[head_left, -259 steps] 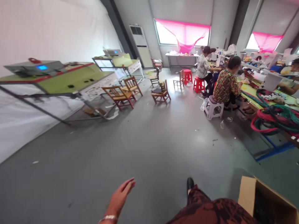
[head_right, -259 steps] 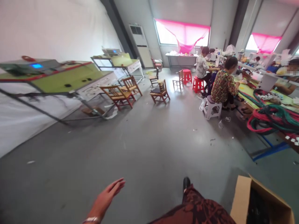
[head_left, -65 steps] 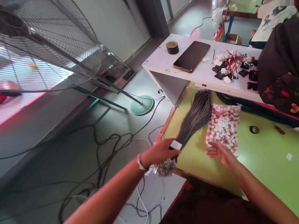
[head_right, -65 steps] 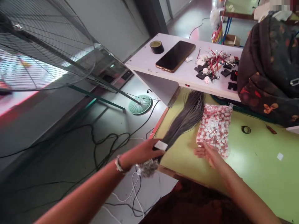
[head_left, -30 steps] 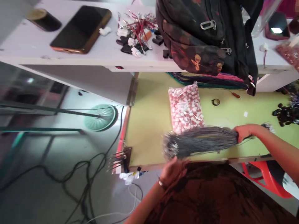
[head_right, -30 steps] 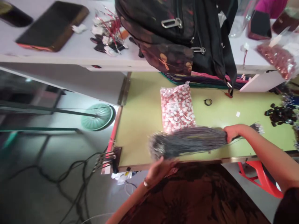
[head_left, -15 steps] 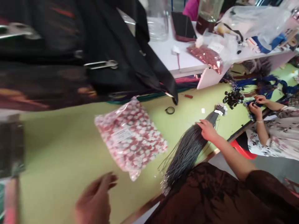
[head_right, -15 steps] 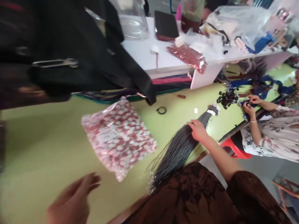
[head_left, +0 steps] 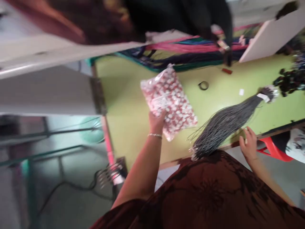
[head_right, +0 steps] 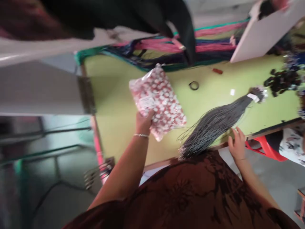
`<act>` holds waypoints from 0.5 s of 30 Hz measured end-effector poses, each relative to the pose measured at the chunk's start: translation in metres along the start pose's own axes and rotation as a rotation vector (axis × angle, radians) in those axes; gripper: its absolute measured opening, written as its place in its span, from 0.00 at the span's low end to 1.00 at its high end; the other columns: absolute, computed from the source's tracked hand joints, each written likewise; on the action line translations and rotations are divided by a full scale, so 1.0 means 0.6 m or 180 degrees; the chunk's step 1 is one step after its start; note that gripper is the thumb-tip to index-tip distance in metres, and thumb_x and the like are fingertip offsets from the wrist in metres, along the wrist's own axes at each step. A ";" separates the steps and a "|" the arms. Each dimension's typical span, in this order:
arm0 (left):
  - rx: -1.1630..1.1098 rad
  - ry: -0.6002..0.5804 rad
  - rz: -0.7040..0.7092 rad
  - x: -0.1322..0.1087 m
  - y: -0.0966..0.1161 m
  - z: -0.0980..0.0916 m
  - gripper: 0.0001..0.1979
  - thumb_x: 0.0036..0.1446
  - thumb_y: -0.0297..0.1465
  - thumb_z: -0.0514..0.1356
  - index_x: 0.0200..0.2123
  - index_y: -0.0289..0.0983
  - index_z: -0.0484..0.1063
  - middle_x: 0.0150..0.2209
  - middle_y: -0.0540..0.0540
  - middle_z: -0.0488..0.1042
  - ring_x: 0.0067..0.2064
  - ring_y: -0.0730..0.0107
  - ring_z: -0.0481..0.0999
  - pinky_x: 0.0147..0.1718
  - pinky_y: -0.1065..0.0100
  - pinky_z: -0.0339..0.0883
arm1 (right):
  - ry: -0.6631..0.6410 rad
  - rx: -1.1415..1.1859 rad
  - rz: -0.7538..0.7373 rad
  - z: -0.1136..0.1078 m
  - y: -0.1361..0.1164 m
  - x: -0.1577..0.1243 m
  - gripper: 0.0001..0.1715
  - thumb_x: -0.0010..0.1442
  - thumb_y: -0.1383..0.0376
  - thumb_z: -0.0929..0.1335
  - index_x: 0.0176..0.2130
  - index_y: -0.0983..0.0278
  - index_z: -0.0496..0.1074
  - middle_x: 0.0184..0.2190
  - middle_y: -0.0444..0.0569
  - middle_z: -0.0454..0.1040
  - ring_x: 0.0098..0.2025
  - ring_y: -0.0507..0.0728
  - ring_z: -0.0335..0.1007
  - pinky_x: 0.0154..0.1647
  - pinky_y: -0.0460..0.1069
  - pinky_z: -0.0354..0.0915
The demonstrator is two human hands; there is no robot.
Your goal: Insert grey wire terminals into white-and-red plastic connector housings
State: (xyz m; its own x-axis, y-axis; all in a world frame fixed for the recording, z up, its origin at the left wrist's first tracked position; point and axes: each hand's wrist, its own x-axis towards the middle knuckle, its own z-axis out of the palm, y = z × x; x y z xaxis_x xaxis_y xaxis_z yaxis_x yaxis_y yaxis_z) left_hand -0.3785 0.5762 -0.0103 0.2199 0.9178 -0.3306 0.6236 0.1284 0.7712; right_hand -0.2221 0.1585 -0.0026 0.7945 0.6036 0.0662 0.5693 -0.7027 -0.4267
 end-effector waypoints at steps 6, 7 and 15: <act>-0.0356 0.0344 0.0233 0.043 -0.036 -0.016 0.23 0.43 0.37 0.66 0.42 0.32 0.70 0.41 0.41 0.76 0.41 0.64 0.76 0.41 0.67 0.70 | -0.0309 0.0265 -0.0268 0.008 -0.036 -0.069 0.26 0.59 0.66 0.64 0.57 0.62 0.63 0.56 0.59 0.64 0.58 0.62 0.61 0.57 0.61 0.61; -0.0356 0.0336 0.0273 0.050 -0.037 -0.018 0.23 0.42 0.37 0.66 0.42 0.32 0.70 0.41 0.41 0.76 0.41 0.64 0.76 0.41 0.67 0.70 | -0.0384 0.0311 -0.0316 0.011 -0.049 -0.078 0.25 0.59 0.66 0.64 0.57 0.62 0.64 0.55 0.58 0.65 0.57 0.62 0.61 0.57 0.61 0.62; -0.0120 0.0044 0.0476 0.099 -0.036 -0.068 0.26 0.41 0.37 0.68 0.42 0.27 0.71 0.40 0.40 0.76 0.39 0.65 0.75 0.40 0.65 0.70 | -0.0847 0.0400 -0.0528 0.026 -0.109 -0.108 0.28 0.61 0.64 0.63 0.60 0.60 0.60 0.57 0.58 0.62 0.58 0.62 0.61 0.57 0.61 0.63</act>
State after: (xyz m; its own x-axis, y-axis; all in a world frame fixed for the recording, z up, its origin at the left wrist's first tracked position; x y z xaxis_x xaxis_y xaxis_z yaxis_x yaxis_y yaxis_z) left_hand -0.4092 0.6434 -0.0245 0.2976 0.9328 -0.2032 0.5559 0.0036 0.8312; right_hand -0.3142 0.1712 0.0073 0.6008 0.7947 -0.0866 0.6427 -0.5447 -0.5387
